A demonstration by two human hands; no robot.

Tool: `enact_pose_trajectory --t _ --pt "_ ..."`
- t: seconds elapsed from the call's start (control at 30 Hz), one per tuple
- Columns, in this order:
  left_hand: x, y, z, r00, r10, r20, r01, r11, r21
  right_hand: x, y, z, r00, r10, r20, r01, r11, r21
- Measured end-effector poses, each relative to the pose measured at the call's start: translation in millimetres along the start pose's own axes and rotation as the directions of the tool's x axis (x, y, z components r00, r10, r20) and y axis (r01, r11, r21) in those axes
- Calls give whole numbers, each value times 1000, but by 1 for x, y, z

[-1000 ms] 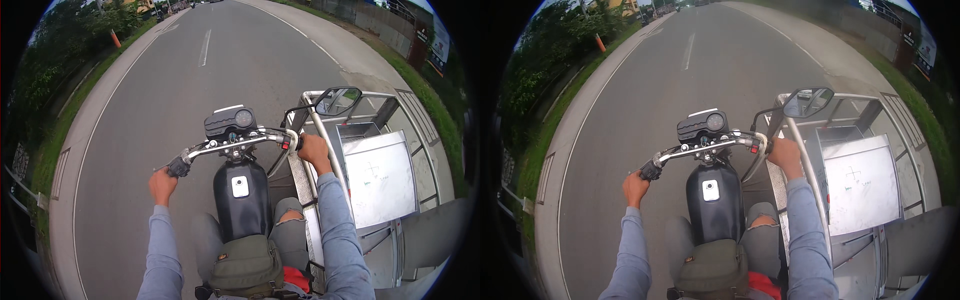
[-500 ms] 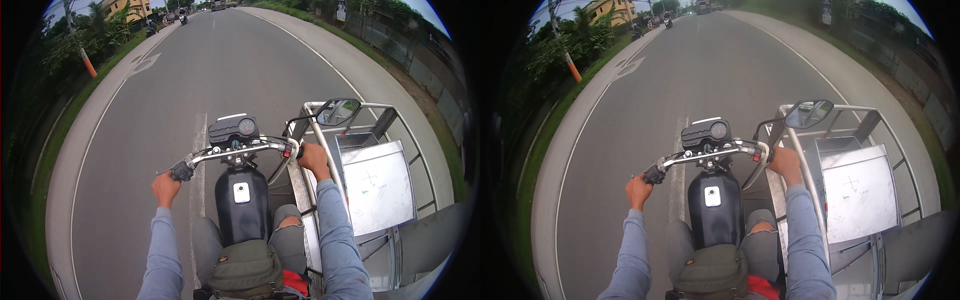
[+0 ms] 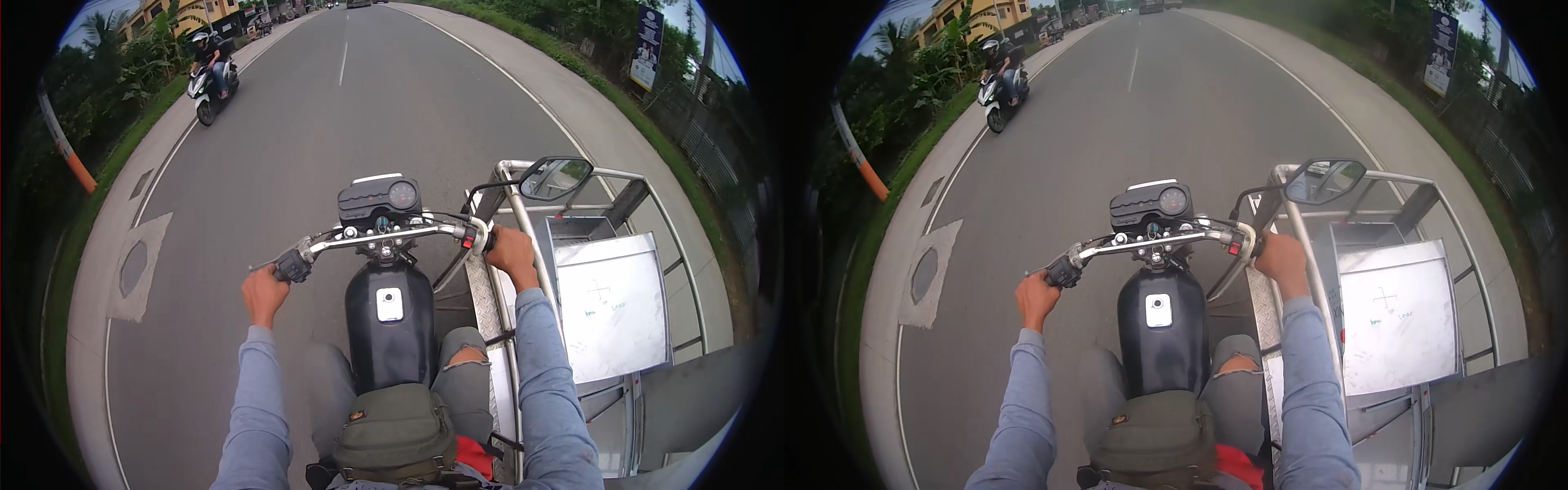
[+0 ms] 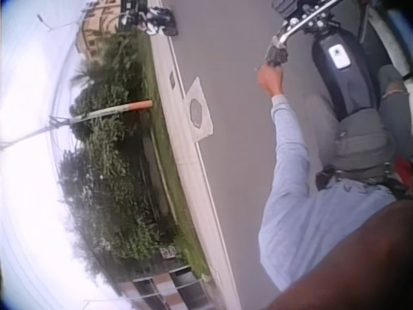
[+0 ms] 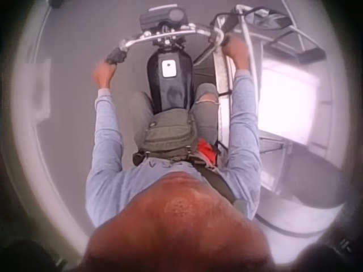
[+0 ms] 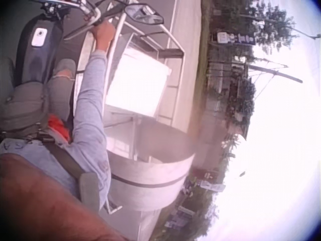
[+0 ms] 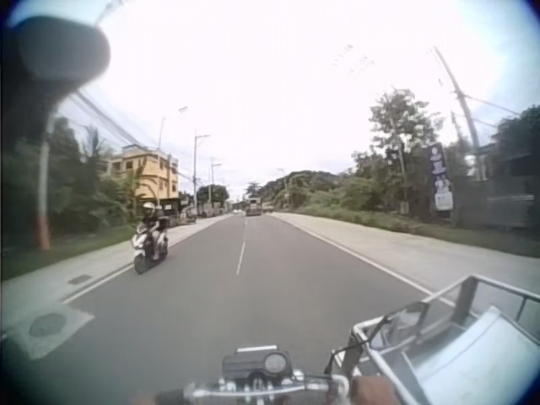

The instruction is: Driving a motorcycle with a sidecar containing metal structures on a public road.

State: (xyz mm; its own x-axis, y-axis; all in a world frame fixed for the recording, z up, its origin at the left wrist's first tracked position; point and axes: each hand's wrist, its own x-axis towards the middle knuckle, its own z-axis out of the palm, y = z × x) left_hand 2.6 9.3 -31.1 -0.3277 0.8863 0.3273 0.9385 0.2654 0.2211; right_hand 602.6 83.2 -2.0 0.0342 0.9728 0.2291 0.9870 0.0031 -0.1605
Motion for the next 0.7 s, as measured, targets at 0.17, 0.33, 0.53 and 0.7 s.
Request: enact_pose_trajectory --t 0.17,0.33,0.53,0.7 --pt "-2 7 0 999 -49 24 49 999 8 2 1 -1 999 36 39 -35 999 -6" --pt "-2 6 -4 995 -58 79 59 998 -13 3 0 -2 995 50 83 -51 999 2" --pt "-3 13 -15 996 -53 70 54 998 -13 2 0 -2 998 55 44 -55 998 -4" --pt "-2 4 -4 995 -68 77 68 998 -5 5 2 -1 997 -3 72 4 1000 -15"
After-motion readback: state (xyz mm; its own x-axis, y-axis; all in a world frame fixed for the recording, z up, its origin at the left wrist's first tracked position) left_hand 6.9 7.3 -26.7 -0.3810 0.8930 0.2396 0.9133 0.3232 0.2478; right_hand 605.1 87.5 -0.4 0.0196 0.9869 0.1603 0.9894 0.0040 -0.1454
